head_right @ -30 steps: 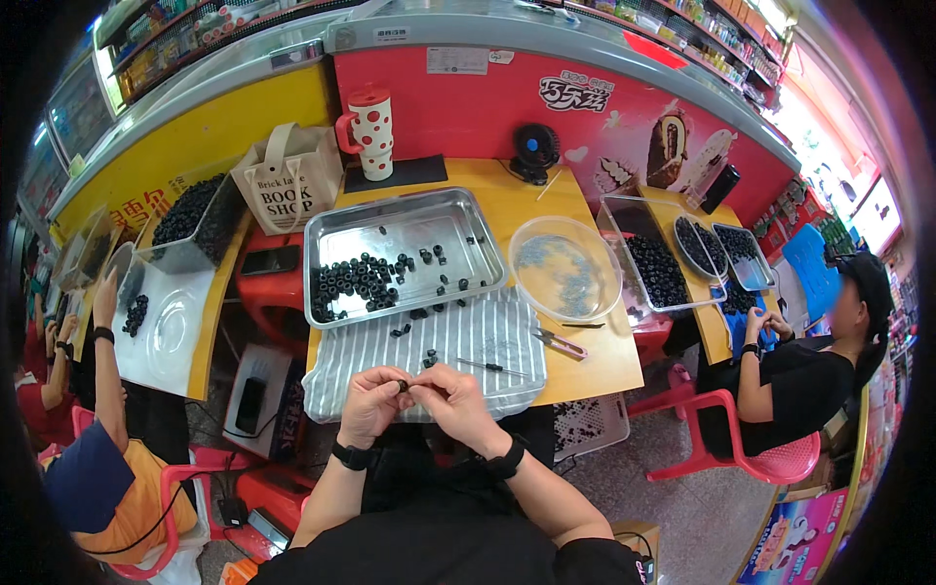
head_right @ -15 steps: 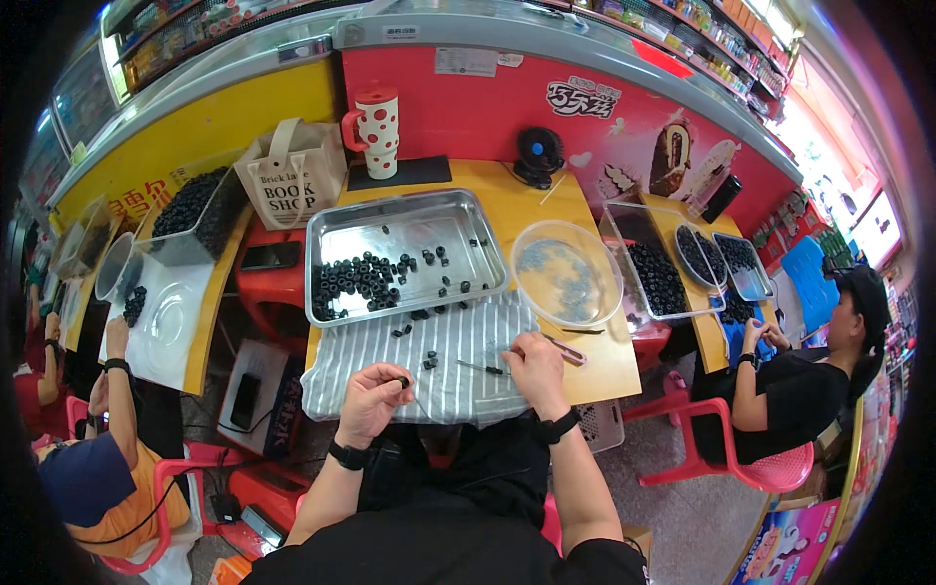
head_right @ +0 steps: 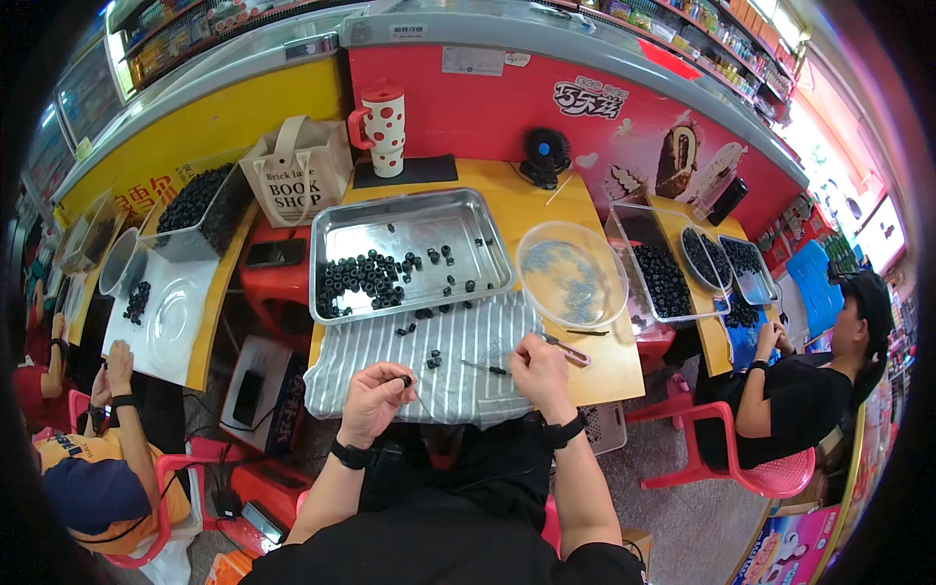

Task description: Sorting and inspecting small black rubber or plastic components using tweezers in a manufacturing setting.

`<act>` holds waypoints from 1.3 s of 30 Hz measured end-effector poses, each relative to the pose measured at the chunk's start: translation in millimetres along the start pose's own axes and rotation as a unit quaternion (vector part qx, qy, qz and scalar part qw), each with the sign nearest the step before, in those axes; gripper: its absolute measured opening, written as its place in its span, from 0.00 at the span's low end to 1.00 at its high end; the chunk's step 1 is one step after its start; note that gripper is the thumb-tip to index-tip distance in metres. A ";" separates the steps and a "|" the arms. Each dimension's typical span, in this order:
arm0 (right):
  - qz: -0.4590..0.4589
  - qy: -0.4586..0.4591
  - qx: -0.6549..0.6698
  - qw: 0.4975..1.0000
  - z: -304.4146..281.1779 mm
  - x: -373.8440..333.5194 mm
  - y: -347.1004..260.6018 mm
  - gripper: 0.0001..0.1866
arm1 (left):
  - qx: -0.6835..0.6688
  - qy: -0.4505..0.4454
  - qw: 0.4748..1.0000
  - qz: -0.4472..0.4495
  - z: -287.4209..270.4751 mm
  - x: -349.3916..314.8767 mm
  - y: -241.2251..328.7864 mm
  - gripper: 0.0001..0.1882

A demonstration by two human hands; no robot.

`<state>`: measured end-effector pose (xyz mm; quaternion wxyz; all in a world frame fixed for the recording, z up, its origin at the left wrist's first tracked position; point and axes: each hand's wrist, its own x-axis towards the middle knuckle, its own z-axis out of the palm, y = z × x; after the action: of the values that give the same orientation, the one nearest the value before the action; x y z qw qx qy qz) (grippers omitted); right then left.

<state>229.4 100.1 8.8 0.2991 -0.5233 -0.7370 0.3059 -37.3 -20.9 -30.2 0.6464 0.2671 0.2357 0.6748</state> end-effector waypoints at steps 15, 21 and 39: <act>0.107 -0.034 0.328 0.938 -9.6 0.6 0.6 0.03 | -0.011 0.020 1.000 -0.005 0.8 -0.4 -1.8 0.10; 0.111 -0.009 0.406 0.907 -7.2 1.7 3.8 0.03 | -0.004 0.022 1.000 -0.005 1.9 -0.4 -1.2 0.11; 0.127 0.012 0.379 0.916 1.8 0.2 7.4 0.02 | 0.004 0.028 1.000 -0.010 3.7 -0.3 -0.1 0.11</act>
<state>232.3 102.0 2.0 0.4429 -0.4634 -0.4893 0.5913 -34.8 -21.3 -27.6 0.6451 0.2488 0.2588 0.6746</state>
